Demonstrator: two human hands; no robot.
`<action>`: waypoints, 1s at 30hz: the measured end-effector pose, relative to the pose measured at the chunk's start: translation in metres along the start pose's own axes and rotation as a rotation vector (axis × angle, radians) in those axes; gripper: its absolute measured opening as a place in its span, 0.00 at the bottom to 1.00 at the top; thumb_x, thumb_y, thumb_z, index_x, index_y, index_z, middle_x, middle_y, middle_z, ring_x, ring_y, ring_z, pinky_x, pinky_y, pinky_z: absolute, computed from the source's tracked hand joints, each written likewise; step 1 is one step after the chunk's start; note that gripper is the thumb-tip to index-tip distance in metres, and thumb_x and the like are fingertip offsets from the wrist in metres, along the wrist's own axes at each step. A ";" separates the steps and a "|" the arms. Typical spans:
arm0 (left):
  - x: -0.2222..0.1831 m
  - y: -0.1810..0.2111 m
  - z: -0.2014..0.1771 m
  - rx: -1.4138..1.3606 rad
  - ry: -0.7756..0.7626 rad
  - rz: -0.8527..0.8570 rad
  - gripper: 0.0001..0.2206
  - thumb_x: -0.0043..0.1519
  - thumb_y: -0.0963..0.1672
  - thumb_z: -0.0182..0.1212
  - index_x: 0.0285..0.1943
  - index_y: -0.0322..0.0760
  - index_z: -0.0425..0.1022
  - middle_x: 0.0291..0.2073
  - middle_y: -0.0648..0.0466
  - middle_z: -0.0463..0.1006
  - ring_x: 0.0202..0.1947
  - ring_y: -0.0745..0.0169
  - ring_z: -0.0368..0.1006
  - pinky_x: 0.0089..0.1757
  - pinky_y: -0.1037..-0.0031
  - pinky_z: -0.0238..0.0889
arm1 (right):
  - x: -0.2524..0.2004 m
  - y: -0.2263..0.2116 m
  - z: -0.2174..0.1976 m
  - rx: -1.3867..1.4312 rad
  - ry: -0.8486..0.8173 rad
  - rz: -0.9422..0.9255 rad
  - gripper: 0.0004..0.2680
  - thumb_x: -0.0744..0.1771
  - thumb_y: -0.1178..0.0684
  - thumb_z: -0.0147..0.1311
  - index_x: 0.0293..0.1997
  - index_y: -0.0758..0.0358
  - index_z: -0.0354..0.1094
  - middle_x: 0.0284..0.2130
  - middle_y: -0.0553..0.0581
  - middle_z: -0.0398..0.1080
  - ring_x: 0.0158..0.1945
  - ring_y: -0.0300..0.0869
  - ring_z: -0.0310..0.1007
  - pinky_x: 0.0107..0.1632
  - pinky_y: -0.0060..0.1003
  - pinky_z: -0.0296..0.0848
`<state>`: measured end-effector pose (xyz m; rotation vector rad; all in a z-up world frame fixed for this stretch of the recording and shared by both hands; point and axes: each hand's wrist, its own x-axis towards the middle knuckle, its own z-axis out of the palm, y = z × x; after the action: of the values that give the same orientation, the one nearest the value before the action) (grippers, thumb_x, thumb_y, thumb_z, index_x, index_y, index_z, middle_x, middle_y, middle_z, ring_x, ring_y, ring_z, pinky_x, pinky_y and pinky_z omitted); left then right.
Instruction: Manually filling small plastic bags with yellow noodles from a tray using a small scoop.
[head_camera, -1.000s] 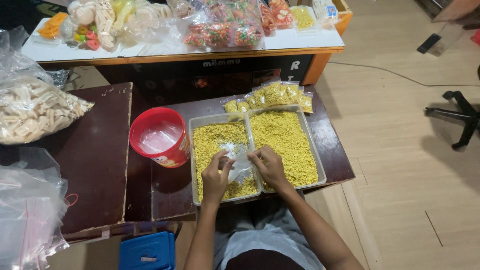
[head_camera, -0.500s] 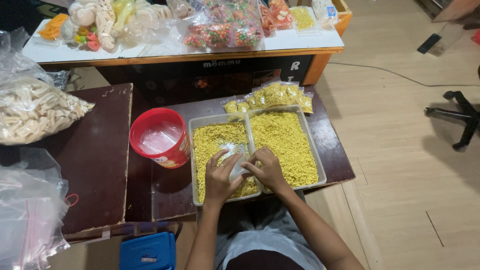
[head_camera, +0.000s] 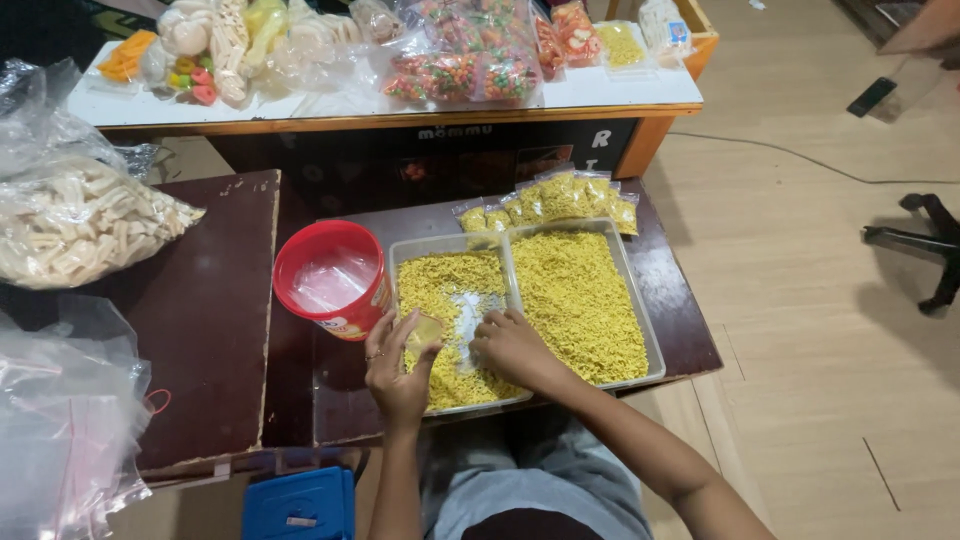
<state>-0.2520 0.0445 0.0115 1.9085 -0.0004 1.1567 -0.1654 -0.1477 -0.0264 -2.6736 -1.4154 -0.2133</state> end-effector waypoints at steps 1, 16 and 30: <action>0.000 -0.001 -0.005 0.002 0.002 0.000 0.22 0.49 0.51 0.76 0.50 0.40 0.83 0.47 0.53 0.85 0.58 0.46 0.74 0.60 0.60 0.65 | 0.001 0.002 0.007 0.000 0.001 -0.003 0.07 0.60 0.47 0.66 0.37 0.49 0.76 0.38 0.49 0.76 0.54 0.46 0.68 0.54 0.45 0.65; -0.004 -0.008 -0.012 0.562 -0.071 0.225 0.20 0.54 0.53 0.72 0.53 0.49 0.81 0.50 0.59 0.83 0.60 0.52 0.72 0.57 0.57 0.63 | 0.068 0.071 0.009 -0.118 0.225 0.239 0.06 0.62 0.52 0.59 0.39 0.54 0.67 0.24 0.54 0.67 0.26 0.53 0.73 0.30 0.49 0.72; -0.006 -0.004 -0.012 0.593 -0.088 0.152 0.20 0.54 0.52 0.73 0.53 0.46 0.80 0.51 0.60 0.82 0.63 0.54 0.69 0.57 0.61 0.60 | 0.121 0.078 0.079 -0.093 0.104 0.196 0.03 0.59 0.54 0.58 0.28 0.57 0.76 0.24 0.55 0.73 0.31 0.53 0.77 0.38 0.48 0.69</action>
<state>-0.2618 0.0529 0.0068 2.5148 0.1684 1.2669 -0.0282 -0.0800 -0.0858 -2.8068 -1.1320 -0.4020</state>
